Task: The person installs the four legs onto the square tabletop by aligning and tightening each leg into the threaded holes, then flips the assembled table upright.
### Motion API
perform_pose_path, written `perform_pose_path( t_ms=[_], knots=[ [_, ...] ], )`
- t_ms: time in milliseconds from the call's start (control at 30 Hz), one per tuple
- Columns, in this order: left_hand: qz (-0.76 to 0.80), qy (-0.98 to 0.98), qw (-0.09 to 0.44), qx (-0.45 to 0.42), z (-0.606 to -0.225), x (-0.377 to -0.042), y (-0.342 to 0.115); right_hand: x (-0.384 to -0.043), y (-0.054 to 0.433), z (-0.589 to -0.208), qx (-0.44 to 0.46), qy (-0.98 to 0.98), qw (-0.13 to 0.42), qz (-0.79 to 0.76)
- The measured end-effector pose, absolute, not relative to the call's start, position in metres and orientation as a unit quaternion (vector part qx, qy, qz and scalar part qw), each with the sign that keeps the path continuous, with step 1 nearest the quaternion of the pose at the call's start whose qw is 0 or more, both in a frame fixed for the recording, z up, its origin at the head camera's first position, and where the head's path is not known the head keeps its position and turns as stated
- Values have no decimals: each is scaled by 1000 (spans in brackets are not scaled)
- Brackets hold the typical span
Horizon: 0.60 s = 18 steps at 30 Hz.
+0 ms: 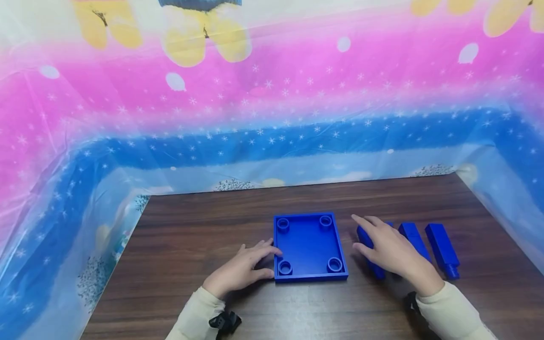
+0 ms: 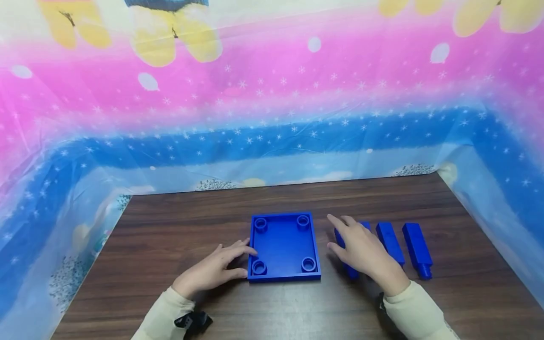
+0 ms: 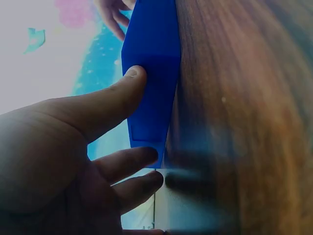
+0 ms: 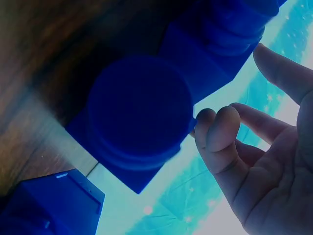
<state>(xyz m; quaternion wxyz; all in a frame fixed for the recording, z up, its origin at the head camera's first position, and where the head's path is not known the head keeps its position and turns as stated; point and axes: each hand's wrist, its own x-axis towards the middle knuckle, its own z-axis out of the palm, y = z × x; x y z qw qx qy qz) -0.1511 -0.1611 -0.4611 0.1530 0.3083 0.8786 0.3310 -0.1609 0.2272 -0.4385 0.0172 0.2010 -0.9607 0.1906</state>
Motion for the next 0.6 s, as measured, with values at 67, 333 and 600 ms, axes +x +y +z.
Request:
perform_pose_path(
  t_ms=[67,333,600],
  knots=[
    [335,877,153,309,-462,-152,-162,-161,227,-439,200,-961,11,190],
    [375,874,140,275,-468,-160,-166,-159,224,-441,194,-964,14,179],
    [389,874,132,260,-478,-168,-164,-159,224,-445,171,-969,1,181]
  ],
)
